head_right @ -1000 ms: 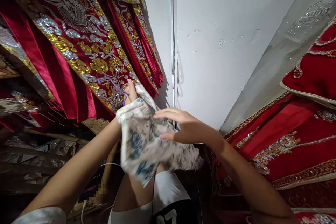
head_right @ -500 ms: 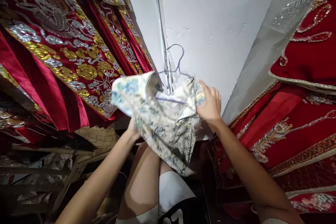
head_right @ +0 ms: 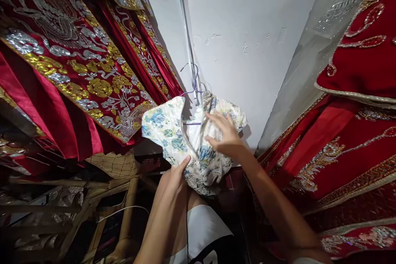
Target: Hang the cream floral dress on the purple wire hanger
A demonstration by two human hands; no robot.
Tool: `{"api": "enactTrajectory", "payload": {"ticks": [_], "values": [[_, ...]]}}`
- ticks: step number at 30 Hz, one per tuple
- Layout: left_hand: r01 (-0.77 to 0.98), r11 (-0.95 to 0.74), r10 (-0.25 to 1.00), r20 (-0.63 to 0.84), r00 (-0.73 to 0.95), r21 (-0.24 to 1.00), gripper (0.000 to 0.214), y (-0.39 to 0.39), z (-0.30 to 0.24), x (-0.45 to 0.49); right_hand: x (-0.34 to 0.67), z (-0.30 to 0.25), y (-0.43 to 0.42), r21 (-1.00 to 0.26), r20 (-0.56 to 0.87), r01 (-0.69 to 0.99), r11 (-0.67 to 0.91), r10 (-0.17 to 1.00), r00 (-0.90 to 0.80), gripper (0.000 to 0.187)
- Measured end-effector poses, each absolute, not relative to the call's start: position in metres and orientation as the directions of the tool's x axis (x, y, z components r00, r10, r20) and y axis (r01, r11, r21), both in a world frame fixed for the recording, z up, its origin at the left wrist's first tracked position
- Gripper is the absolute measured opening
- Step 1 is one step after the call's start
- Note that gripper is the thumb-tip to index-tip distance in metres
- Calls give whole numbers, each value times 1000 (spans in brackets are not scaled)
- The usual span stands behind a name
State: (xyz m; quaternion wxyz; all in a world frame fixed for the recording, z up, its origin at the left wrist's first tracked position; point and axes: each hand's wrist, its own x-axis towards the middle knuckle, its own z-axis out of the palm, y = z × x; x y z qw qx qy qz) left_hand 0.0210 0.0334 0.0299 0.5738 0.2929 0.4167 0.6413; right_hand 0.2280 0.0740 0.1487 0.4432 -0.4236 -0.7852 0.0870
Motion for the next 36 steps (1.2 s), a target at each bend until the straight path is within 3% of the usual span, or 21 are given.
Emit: {"api": "enactTrajectory", "payload": {"ticks": [3,6,8,10,14,17,20,22,24,27,30,33,36], "values": [[-470,5,973,-114,-202,883,73,21,19,27,197,99,44,-753,567,341,562,818,-96,54],[-438,-5,970,-102,-220,899,72,10,20,26,164,49,21,-934,357,71,351,905,231,36],[-421,6,976,-96,-194,907,71,3,24,22,153,27,13,-970,203,-89,225,958,204,35],[-406,26,982,-99,-161,913,68,-5,29,19,152,19,10,-978,136,-155,140,990,36,44],[-398,26,985,-91,-146,917,62,-16,31,21,168,35,12,-982,181,-90,167,964,-194,51],[-405,10,988,-72,-138,914,62,-17,25,28,169,45,8,-981,186,-73,180,978,-97,52],[-383,17,987,-77,-141,923,64,-16,17,32,162,44,1,-978,126,-163,132,991,47,50],[-336,0,970,-82,-228,942,61,-16,12,32,160,42,-3,-967,86,-230,105,992,91,49],[-210,-70,911,-23,-412,975,62,-20,9,31,159,41,-4,-964,57,-254,82,993,104,46],[136,-189,765,233,-601,972,72,-24,6,30,157,42,-6,-971,33,-232,51,996,79,43],[324,-279,829,397,-394,904,48,-23,2,34,151,41,-9,-978,16,-206,12,1000,-17,42],[286,-304,908,367,-201,909,28,-20,-4,43,148,40,-12,-986,-9,-166,-31,991,-132,37],[246,-315,909,366,-199,917,24,-18,-8,56,158,47,-7,-995,-14,-96,-28,989,-149,34]]}}
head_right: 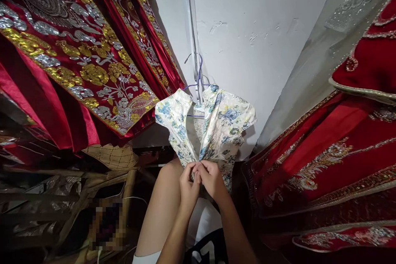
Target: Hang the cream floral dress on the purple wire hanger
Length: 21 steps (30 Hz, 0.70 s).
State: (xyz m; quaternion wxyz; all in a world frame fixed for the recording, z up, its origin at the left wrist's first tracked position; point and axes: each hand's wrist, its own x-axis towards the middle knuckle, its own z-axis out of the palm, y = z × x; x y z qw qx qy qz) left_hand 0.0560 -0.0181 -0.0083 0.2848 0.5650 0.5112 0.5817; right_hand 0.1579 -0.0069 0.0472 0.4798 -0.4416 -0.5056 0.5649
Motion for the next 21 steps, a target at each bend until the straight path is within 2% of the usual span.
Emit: {"api": "enactTrajectory", "payload": {"ticks": [3,6,11,15,18,21], "values": [[254,-365,896,412,-166,896,20,-19,-9,68,176,71,15,-1000,-14,-25,-17,992,-122,33],[309,-367,903,416,-110,878,19,-18,-12,75,187,118,58,-998,1,-65,-3,999,-49,34],[348,-324,931,363,-51,880,19,-15,-20,71,176,199,121,-946,205,-244,212,977,55,27],[353,-360,930,364,57,864,23,-2,4,49,162,202,115,-925,338,-183,334,941,9,25],[353,-500,856,514,59,791,19,23,57,28,160,186,95,-917,386,-125,380,922,-24,28],[423,-672,689,722,58,608,32,57,126,17,163,187,84,-904,418,-119,411,907,-41,29]]}}
